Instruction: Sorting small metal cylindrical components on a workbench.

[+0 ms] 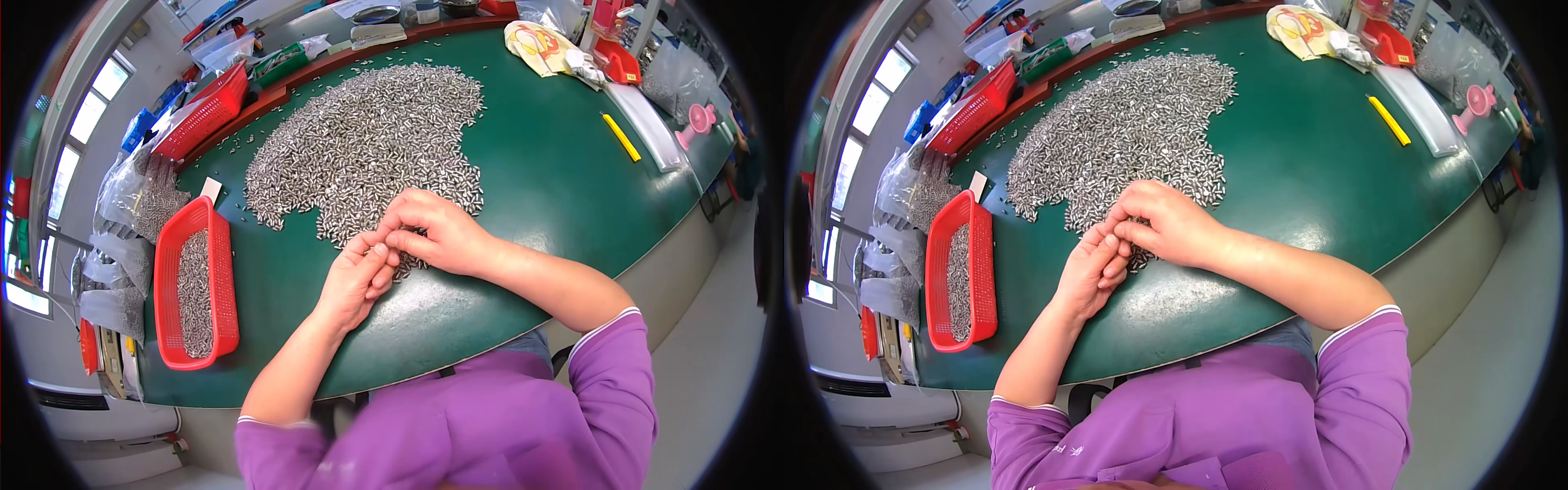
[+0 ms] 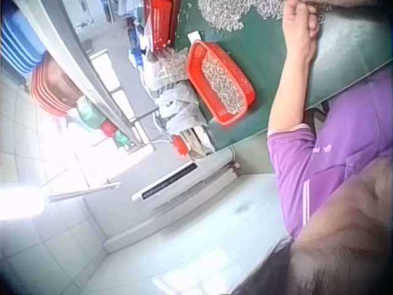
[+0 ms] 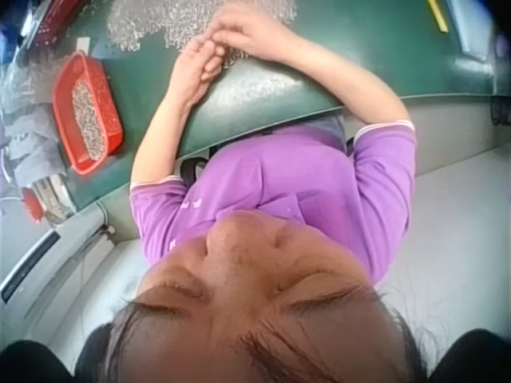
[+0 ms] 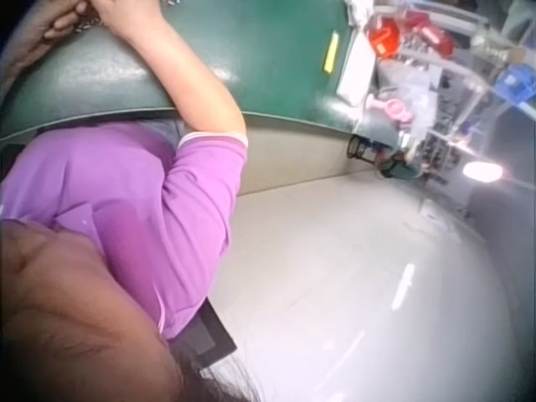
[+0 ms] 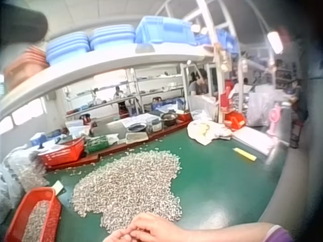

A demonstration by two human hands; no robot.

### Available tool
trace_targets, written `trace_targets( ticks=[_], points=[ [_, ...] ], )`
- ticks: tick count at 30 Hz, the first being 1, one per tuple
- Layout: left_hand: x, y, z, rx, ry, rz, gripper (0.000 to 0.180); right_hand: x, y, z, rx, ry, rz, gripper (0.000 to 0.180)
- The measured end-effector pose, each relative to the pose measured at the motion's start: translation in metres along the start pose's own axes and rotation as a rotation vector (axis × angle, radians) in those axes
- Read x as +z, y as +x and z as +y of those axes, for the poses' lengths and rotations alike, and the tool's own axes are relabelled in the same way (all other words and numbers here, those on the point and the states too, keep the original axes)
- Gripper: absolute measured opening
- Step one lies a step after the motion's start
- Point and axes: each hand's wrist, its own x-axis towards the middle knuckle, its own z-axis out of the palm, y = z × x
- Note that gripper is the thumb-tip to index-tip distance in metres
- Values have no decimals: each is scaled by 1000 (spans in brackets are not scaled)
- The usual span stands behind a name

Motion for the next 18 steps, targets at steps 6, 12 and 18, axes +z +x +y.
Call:
trace_targets(
  ticks=[6, 12, 18],
  points=[
    [-6, 1, -1, -24, -74, -79, 32, -4, -1, -6, -18, -163, 8, 13],
    [0, 0, -3, 17, 76, -16, 51, 0, -2, -12, -51, -208, -31, 15],
    [11, -2, -2, 38, 219, -35, 56, 3, -1, -11, -30, -272, -82, 11]
  ],
)
